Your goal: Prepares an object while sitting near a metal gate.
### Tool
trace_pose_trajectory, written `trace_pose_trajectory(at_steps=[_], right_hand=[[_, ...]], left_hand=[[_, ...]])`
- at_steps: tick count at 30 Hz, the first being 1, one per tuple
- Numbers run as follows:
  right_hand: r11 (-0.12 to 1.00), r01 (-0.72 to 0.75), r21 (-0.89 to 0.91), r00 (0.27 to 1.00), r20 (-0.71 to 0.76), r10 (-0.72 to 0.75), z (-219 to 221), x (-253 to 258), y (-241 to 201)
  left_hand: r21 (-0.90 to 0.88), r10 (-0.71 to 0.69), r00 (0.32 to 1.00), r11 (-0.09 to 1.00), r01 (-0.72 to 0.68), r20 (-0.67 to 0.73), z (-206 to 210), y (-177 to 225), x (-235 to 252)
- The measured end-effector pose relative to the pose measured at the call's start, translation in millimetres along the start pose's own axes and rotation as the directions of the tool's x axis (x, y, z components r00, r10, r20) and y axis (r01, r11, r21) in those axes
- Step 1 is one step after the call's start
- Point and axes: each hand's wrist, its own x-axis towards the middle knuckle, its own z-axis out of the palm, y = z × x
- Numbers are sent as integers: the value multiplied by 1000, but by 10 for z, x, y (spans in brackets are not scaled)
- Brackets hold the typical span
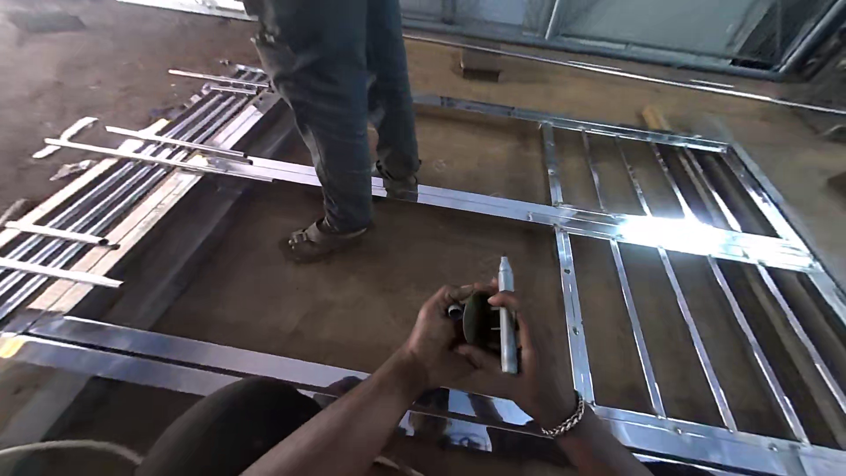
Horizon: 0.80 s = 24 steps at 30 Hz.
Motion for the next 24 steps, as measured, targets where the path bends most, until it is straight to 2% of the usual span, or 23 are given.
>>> trace_pose_trajectory(at_steps=[2,4,6,8,10,12,14,16,19,22,24], right_hand=[[1000,-1,17,999,-37,1,-68,37,-1],[999,19,-29,997,-81,-22,-159,92,-31],[998,22,-58,994,-105,-28,-231,117,-42],[997,24,-68,994,-107,-31,-258,99,-7],[999,18,-51,996,-89,-23,-240,62,30],[999,7,-33,997,-78,-9,-213,44,41],[999,4,-49,997,-79,-8,-201,44,10],[994,7,-111,995,-94,-17,-183,43,-14],[976,1,-220,993,-115,-27,-144,9,-7],[956,32,-290,990,-120,-70,-108,3,-12],[963,25,-269,992,-110,-57,-76,-13,-5]], left_hand=[[71,5,999,997,-2,-39,48,31,-3],[215,77,970,976,-27,-230,114,94,15],[335,200,882,941,-51,-426,71,115,52],[429,313,791,901,-71,-526,-82,80,94],[500,349,782,864,-56,-516,-230,21,125],[502,305,836,864,-42,-456,-234,-53,118],[374,213,905,925,-65,-369,-74,-119,103],[201,118,944,978,-57,-308,163,-127,76],[103,68,957,994,-41,-283,365,-106,25],[106,92,960,992,-66,-265,311,-100,12],[133,111,947,988,-73,-301,280,-76,9]])
